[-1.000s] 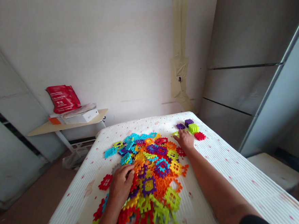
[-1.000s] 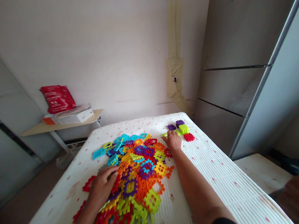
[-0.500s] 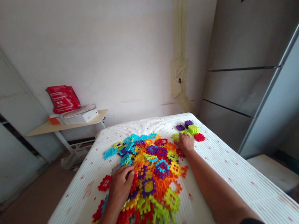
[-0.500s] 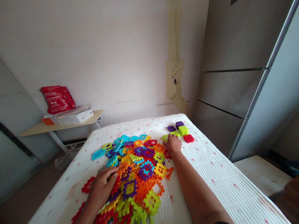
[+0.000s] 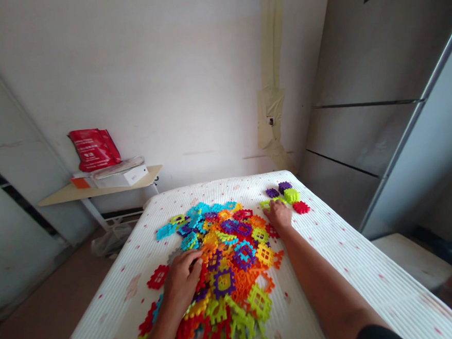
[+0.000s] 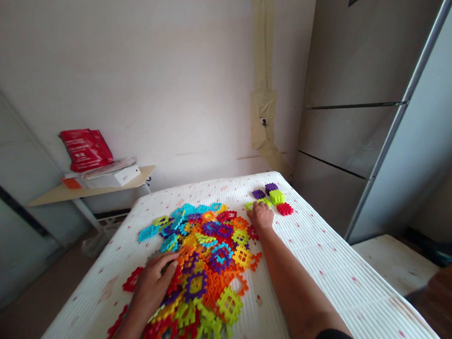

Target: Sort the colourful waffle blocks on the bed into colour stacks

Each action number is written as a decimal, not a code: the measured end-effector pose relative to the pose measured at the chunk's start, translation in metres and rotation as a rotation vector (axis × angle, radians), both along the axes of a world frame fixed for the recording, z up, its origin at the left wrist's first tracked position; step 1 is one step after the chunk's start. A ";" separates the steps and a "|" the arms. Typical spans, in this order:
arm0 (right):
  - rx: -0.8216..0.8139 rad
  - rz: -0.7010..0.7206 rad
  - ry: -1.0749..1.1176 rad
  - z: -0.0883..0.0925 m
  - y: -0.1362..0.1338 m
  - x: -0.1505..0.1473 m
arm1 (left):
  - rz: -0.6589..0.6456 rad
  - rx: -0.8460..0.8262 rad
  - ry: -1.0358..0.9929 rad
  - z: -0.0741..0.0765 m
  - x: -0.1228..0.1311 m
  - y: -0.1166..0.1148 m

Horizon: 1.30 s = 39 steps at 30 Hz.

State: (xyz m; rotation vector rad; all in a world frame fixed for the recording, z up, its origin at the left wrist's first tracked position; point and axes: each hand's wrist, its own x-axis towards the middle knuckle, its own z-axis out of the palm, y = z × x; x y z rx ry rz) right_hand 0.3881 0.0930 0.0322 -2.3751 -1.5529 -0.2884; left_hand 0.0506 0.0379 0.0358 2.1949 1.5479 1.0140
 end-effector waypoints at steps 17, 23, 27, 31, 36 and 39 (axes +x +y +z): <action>-0.017 -0.008 0.018 0.005 0.000 -0.003 | 0.011 0.001 -0.035 0.006 0.004 -0.005; 0.196 0.140 -0.033 0.017 -0.005 -0.010 | 0.108 -0.008 -0.048 0.011 -0.009 -0.001; 0.219 0.227 -0.040 0.014 -0.006 -0.017 | 0.183 -0.075 0.027 0.026 -0.021 0.005; 0.234 0.305 -0.055 0.006 -0.005 -0.022 | 0.133 -0.147 0.199 0.042 -0.024 0.018; 0.221 0.339 -0.067 0.003 -0.007 -0.023 | 0.151 -0.214 0.269 0.039 -0.014 0.044; 0.210 0.342 -0.063 0.004 -0.009 -0.022 | 0.190 -0.243 0.291 0.031 -0.007 0.054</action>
